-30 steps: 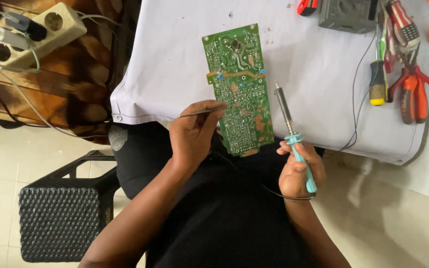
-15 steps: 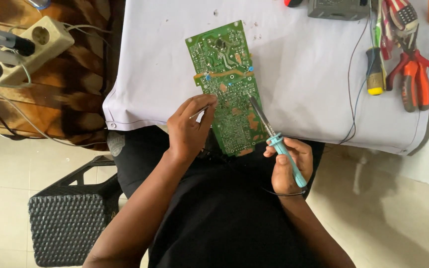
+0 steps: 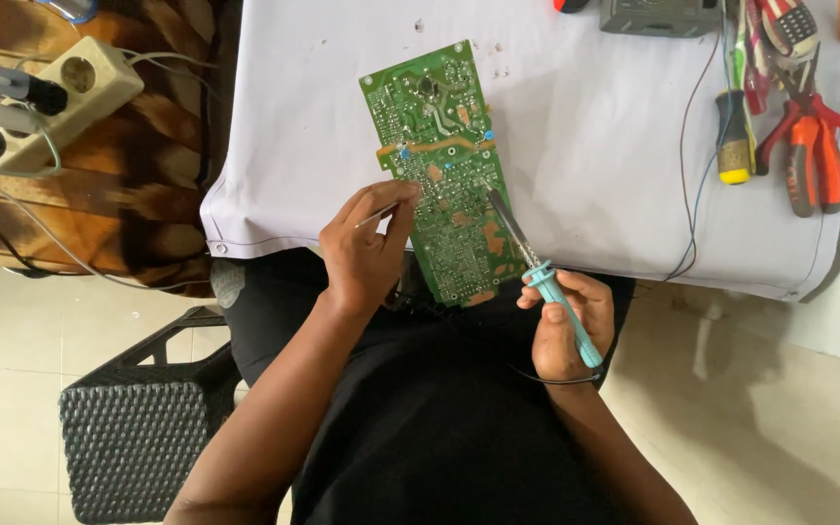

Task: A person is soldering components onto a printed circuit board at a repair bench.

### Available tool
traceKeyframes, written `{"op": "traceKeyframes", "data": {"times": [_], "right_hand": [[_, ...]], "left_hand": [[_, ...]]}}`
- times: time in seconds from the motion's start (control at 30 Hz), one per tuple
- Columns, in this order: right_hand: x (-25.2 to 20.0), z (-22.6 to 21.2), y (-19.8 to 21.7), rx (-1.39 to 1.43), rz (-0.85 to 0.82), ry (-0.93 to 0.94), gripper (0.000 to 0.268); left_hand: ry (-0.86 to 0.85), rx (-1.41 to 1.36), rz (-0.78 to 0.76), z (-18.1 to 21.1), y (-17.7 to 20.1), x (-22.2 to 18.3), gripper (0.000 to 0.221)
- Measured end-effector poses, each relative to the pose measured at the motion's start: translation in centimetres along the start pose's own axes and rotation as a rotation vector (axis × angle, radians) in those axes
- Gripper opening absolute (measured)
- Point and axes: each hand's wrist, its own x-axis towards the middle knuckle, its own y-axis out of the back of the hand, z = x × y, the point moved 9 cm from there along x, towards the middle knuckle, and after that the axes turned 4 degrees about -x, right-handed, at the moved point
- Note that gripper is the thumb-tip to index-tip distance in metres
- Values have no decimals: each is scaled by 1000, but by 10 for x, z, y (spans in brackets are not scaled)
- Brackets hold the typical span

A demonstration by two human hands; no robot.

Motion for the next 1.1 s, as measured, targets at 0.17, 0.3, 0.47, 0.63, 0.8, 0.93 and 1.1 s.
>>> {"op": "traceKeyframes", "data": {"times": [0.17, 0.3, 0.47, 0.63, 0.8, 0.93, 1.1], "right_hand": [[0, 4, 6, 19, 20, -2, 37], [-1, 2, 8, 25, 42, -11, 37], [-2, -3, 7, -7, 51, 7, 36], [1, -4, 4, -12, 32, 21, 35], [2, -6, 1, 13, 20, 30, 34], [0, -1, 3, 10, 14, 49, 34], [1, -5, 3, -32, 7, 52, 34]], "left_hand": [[-7, -60, 8, 2, -2, 10, 12], [-51, -42, -32, 11, -4, 17, 16], [-64, 7, -73, 10, -4, 9, 17], [-78, 27, -101, 7, -7, 3, 18], [-77, 44, -111, 8, -10, 2, 16], [-137, 112, -132, 3, -17, -1, 17], [-162, 94, -122, 1, -18, -1, 19]]}}
